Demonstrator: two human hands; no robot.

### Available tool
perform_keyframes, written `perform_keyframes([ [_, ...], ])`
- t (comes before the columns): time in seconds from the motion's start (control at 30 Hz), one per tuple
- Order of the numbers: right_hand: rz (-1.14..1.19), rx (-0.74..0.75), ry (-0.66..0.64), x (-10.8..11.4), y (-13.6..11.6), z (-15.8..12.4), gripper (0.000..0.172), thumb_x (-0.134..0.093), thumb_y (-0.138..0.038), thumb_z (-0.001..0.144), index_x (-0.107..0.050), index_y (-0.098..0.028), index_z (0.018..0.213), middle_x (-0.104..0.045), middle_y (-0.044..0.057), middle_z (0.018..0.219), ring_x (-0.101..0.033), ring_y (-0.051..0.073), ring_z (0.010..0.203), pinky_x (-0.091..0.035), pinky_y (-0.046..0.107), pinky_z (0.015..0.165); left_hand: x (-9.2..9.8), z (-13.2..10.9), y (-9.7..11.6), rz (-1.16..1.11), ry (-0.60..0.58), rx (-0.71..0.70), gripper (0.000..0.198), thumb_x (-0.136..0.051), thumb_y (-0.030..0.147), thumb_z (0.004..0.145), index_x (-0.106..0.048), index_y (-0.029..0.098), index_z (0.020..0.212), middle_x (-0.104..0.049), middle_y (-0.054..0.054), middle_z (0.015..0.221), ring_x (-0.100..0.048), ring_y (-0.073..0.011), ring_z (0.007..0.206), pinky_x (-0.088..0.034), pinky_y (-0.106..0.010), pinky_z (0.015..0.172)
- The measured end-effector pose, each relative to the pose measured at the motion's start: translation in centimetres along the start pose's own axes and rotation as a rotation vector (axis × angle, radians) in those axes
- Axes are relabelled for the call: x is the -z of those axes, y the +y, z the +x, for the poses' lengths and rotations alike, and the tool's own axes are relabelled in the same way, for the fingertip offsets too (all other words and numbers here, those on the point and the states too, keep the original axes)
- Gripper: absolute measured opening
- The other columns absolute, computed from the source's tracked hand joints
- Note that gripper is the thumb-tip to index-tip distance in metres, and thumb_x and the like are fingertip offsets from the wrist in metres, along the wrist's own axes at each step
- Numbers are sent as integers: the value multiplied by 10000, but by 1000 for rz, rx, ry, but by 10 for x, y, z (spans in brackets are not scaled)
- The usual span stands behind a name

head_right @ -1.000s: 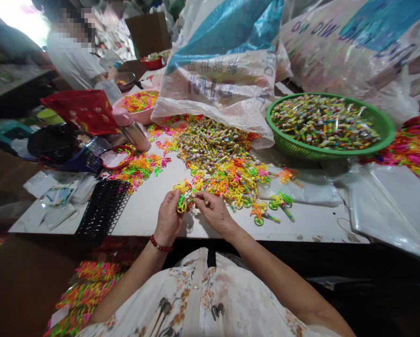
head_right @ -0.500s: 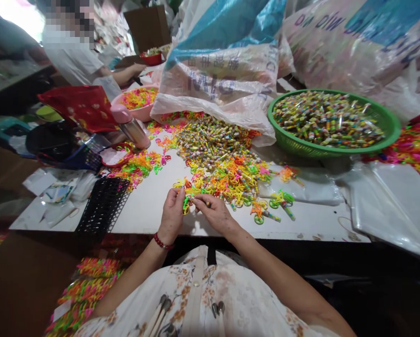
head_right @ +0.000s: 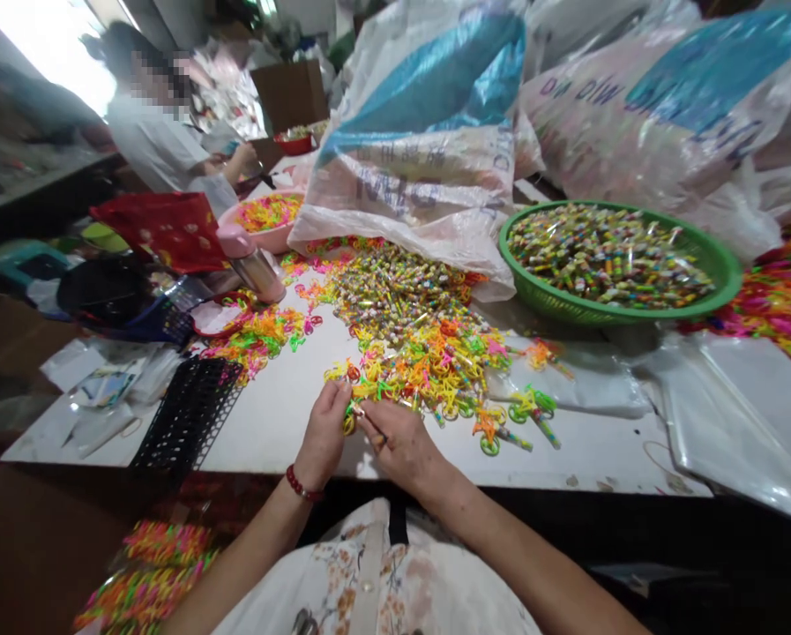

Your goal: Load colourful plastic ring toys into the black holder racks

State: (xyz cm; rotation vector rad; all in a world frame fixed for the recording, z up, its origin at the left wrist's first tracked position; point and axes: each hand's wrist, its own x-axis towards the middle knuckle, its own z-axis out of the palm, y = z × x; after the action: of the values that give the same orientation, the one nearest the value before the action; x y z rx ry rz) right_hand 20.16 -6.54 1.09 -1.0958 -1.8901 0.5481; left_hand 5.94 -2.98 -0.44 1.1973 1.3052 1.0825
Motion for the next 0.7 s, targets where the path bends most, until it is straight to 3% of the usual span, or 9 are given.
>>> perform_keyframes([
  [0.17, -85, -43, -2, 28, 11, 3, 203, -468, -233, 988, -648, -205, 1075, -699, 58, 875, -665, 167, 779, -534, 272, 704, -7, 22, 2, 105, -57, -86, 347, -386, 501, 962, -481, 207, 803, -487, 18, 766, -465, -130, 714, -416, -252, 690],
  [0.27, -316, -147, 139, 60, 31, 1, 252, -500, -279, 967, -630, -200, 1167, -672, 115, 1094, -669, 233, 957, -554, 359, 820, -5, 60, 9, 356, 22, -148, 279, -355, 412, 973, -509, 212, 854, -547, 7, 767, -517, -142, 699, -431, -259, 665],
  [0.37, -543, -285, 239, 81, 45, -3, 354, -518, -326, 944, -587, -177, 1258, -576, 170, 1236, -634, 299, 1041, -554, 441, 840, 0, 110, 16, 576, 87, -236, 118, -472, 216, 886, -567, 192, 951, -607, -45, 930, -566, -178, 870, -455, -299, 807],
  [0.5, -451, -253, 205, 75, 42, -8, 316, -501, -310, 952, -578, -159, 1218, -576, 148, 1139, -613, 273, 1044, -532, 440, 909, -3, 167, 17, 677, 62, -293, 253, -537, 53, 750, -628, 179, 950, -584, -105, 1138, -484, -243, 1152, -358, -357, 1026],
  [0.6, -370, -261, 107, 59, 34, -11, 281, -473, -254, 959, -571, -172, 1209, -573, 129, 1120, -620, 241, 995, -533, 414, 889, -5, 188, 11, 714, 53, -249, 135, -549, 79, 765, -624, 168, 832, -621, -124, 1015, -516, -263, 1094, -364, -377, 997],
  [0.7, -308, -274, 10, 49, 30, -14, 266, -449, -219, 963, -588, -178, 1185, -575, 115, 1096, -620, 224, 965, -530, 389, 859, 3, 191, 4, 705, 63, -176, 106, -550, 129, 795, -591, 177, 710, -630, -95, 835, -565, -245, 960, -402, -353, 896],
])
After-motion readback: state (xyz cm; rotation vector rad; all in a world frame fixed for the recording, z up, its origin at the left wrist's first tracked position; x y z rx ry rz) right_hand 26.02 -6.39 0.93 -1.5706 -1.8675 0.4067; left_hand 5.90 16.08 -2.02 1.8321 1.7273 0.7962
